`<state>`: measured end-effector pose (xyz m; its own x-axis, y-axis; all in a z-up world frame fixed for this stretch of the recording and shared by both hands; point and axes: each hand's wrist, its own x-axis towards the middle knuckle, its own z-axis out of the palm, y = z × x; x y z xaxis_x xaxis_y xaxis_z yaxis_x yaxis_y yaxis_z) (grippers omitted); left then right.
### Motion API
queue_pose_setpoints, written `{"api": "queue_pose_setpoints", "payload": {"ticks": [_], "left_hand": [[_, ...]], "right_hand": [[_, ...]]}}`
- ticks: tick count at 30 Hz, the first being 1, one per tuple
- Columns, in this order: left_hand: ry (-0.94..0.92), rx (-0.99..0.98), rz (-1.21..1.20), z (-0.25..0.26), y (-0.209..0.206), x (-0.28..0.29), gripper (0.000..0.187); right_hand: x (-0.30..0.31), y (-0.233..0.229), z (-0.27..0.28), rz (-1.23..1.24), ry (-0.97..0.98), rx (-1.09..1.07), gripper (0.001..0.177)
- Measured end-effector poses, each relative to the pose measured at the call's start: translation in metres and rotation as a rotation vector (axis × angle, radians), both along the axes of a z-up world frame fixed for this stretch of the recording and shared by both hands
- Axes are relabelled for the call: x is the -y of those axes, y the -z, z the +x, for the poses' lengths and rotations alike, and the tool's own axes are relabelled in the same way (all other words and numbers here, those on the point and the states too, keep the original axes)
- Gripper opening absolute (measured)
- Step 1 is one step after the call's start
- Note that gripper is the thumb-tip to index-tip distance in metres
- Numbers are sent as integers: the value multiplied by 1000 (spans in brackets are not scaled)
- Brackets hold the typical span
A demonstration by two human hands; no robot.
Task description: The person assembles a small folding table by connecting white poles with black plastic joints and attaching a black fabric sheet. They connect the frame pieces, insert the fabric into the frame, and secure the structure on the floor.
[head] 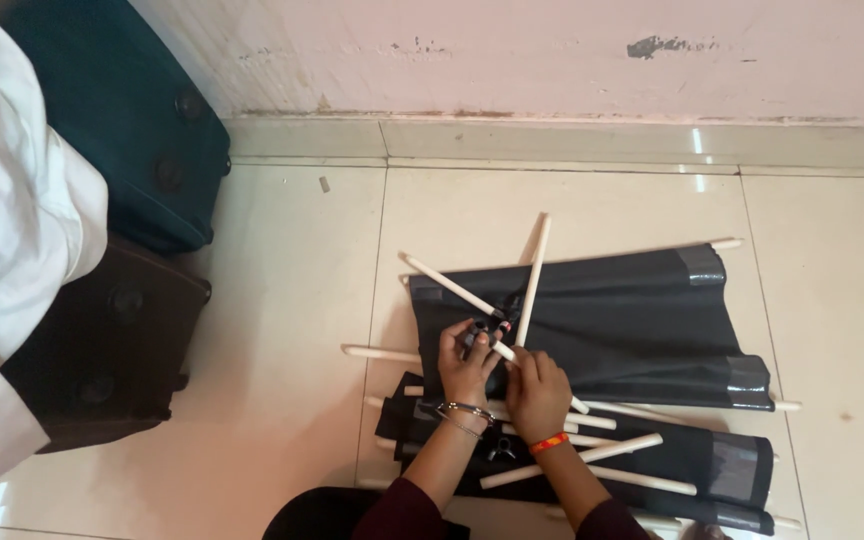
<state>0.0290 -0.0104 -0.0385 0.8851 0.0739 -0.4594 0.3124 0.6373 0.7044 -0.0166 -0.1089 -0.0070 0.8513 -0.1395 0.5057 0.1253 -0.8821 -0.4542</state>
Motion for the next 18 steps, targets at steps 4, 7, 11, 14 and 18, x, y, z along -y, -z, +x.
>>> {"api": "queue_pose_setpoints", "payload": {"ticks": [4,7,11,14,18], "left_hand": [[18,57,28,-4,-2,-4,33],[53,227,55,-1,-9,-1,34],[147,392,96,0,-23,-5,31],[219,483,69,-4,-36,-8,31],[321,440,38,-6,-49,-13,32]], "right_hand": [[-4,-24,-8,-8,17,-2,21],[-3,-48,-9,38,50,-63,20],[3,-69,-18,119,20,-171,18],[13,-66,-25,311,-3,-361,22],[30,-53,-23,1143,-137,-694,33]]}}
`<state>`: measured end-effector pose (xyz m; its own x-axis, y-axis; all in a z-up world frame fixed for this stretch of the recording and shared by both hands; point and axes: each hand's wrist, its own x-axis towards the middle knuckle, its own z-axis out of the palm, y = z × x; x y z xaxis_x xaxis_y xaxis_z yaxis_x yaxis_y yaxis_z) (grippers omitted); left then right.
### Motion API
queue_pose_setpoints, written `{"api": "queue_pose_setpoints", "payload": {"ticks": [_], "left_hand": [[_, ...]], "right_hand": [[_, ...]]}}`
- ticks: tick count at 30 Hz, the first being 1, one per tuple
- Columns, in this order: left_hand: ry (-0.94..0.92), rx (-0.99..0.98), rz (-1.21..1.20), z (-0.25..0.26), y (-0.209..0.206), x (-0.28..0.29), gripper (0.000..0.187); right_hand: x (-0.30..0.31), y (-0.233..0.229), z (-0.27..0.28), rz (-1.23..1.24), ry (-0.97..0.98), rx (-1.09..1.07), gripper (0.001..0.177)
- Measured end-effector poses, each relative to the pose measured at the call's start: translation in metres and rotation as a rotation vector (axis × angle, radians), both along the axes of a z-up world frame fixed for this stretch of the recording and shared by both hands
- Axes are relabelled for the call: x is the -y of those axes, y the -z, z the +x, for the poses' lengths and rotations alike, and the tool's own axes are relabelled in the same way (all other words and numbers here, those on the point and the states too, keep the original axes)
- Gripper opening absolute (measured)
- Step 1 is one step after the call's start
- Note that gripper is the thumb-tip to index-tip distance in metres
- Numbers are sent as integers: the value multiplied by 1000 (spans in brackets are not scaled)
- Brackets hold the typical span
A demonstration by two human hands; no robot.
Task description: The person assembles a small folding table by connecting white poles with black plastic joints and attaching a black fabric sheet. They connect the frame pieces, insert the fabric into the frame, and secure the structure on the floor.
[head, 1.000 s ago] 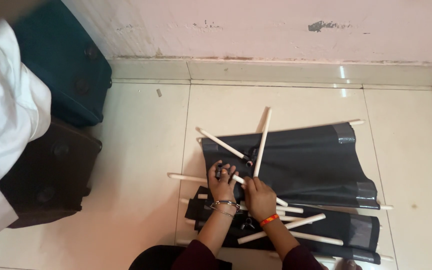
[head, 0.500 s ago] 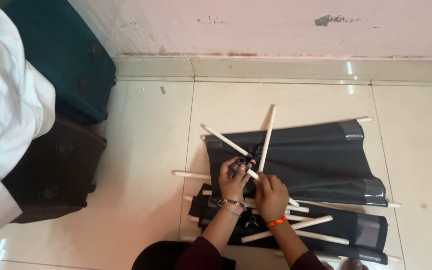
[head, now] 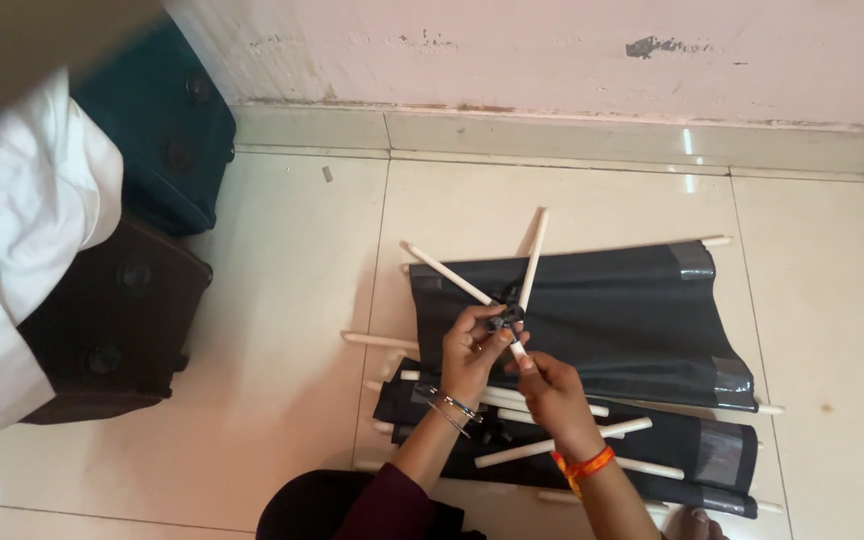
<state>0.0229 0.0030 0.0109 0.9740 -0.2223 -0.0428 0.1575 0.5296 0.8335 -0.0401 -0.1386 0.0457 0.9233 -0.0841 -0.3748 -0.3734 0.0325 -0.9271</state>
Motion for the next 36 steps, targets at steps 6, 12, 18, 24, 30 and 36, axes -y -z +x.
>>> {"api": "queue_pose_setpoints", "payload": {"ticks": [6,12,18,24,30,36], "left_hand": [[-37,-24,50,4,-11,1,34],[30,-13,19,0,-17,-8,33],[41,48,242,4,-14,-5,27],[-20,253,787,22,-19,-27,59],[168,605,1535,29,-5,-22,73],[255,625,1568,20,16,-1,75]], "right_hand": [[-12,4,7,55,41,-25,31],[-30,-9,-1,-781,142,520,22],[-32,11,-2,-411,68,184,28],[25,20,22,-572,147,278,28],[92,50,48,-1206,151,331,24],[119,106,36,-1516,156,288,18]]}}
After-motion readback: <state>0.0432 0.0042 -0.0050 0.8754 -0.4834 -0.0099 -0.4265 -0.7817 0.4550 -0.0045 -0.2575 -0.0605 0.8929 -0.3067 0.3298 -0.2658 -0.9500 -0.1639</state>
